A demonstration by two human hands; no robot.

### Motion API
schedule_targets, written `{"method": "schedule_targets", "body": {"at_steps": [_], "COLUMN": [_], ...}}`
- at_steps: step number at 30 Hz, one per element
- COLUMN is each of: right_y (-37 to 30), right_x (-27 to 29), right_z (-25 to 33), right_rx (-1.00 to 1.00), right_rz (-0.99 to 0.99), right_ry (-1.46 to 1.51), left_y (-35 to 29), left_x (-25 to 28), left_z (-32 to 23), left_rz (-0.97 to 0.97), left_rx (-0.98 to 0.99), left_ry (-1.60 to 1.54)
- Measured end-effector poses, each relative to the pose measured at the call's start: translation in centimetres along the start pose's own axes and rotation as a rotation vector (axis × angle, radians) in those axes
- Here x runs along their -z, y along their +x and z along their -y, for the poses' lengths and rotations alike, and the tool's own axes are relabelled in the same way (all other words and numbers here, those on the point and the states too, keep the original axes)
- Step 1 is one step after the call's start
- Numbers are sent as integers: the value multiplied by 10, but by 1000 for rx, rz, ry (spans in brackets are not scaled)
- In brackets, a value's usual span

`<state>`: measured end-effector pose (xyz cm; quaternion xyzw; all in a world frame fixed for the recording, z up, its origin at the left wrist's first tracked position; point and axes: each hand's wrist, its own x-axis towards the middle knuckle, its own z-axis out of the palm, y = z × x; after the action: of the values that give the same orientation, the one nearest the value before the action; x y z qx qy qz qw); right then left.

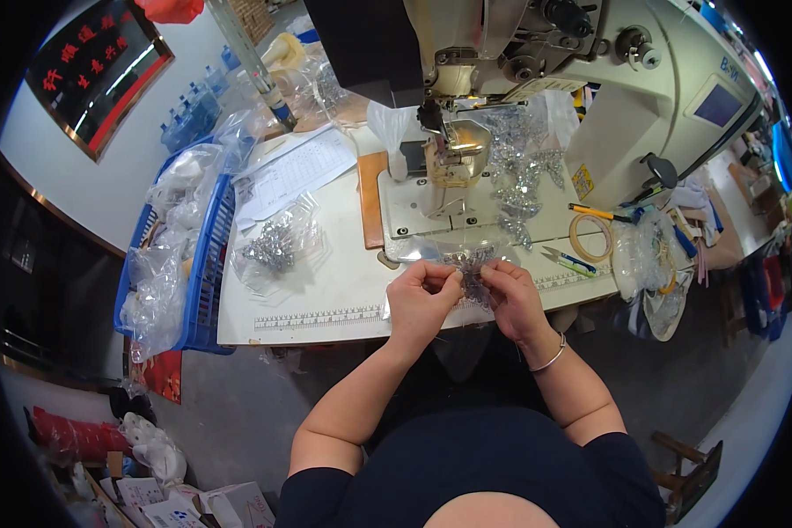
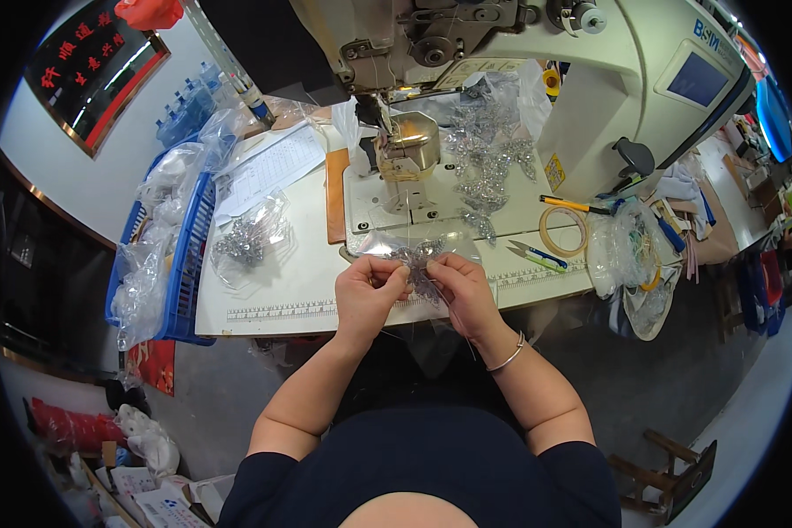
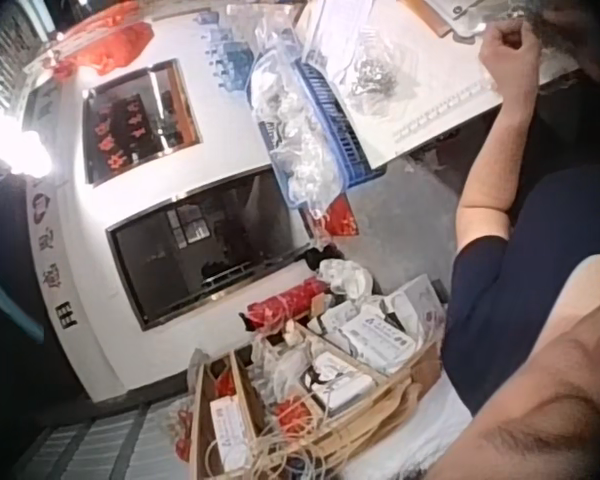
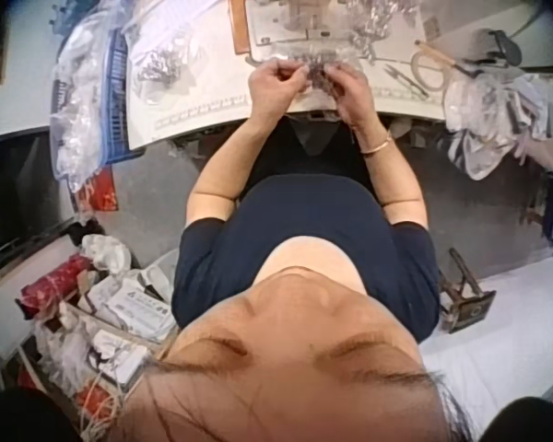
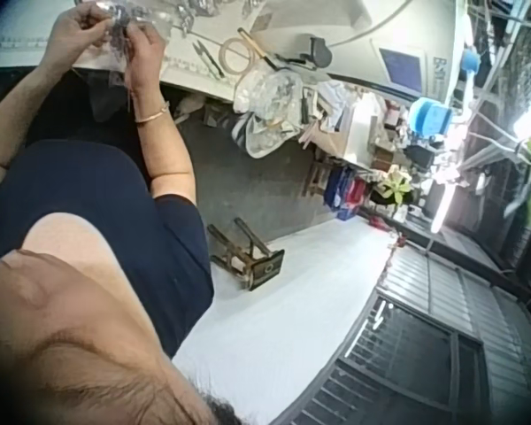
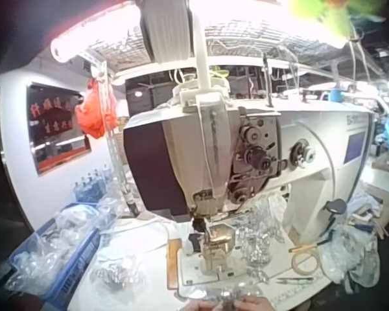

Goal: The person sews small, shiny, silver star-shaped decorations onto clear plastic bags using a sewing machine. They repeatedly pick up a star, place it on a bag, and run the bag under the machine's needle to attach it. The person also uses scissors to trim excess thread after sewing.

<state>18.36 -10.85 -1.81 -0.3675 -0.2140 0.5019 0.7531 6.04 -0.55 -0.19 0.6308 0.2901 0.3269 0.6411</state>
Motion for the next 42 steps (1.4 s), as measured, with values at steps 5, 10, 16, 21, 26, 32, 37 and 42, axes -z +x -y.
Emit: {"method": "schedule_targets", "body": {"at_steps": [5,10,16,21,26,32,37,42], "right_y": [-4,3,2,-1,-2,-2,1,3], "right_x": [-20,-9,-14,-18,-18,-20,-26,-16], "right_z": [4,-4,0,2,-2,-5,0,9], "right_rx": [111,118,12,33,30,35,27,-47], "right_rz": [-92,-129,-76,-80,-99,-95,-57,41], "right_ry": [-222,-198,-9,-36,-157,-289,-456,-610], "left_y": [0,-1,6,2,7,-2,3,-4], "left_x": [-2,0,23,22,29,22,32,31], "left_z": [-3,-2,-8,-4,7,-4,13,15], "left_rz": [-8,-30,321,277,219,217,330,283], "left_rx": [3,-2,282,121,172,223,131,115], "left_ry": [-1,36,-432,-333,-380,-608,-391,-424]}}
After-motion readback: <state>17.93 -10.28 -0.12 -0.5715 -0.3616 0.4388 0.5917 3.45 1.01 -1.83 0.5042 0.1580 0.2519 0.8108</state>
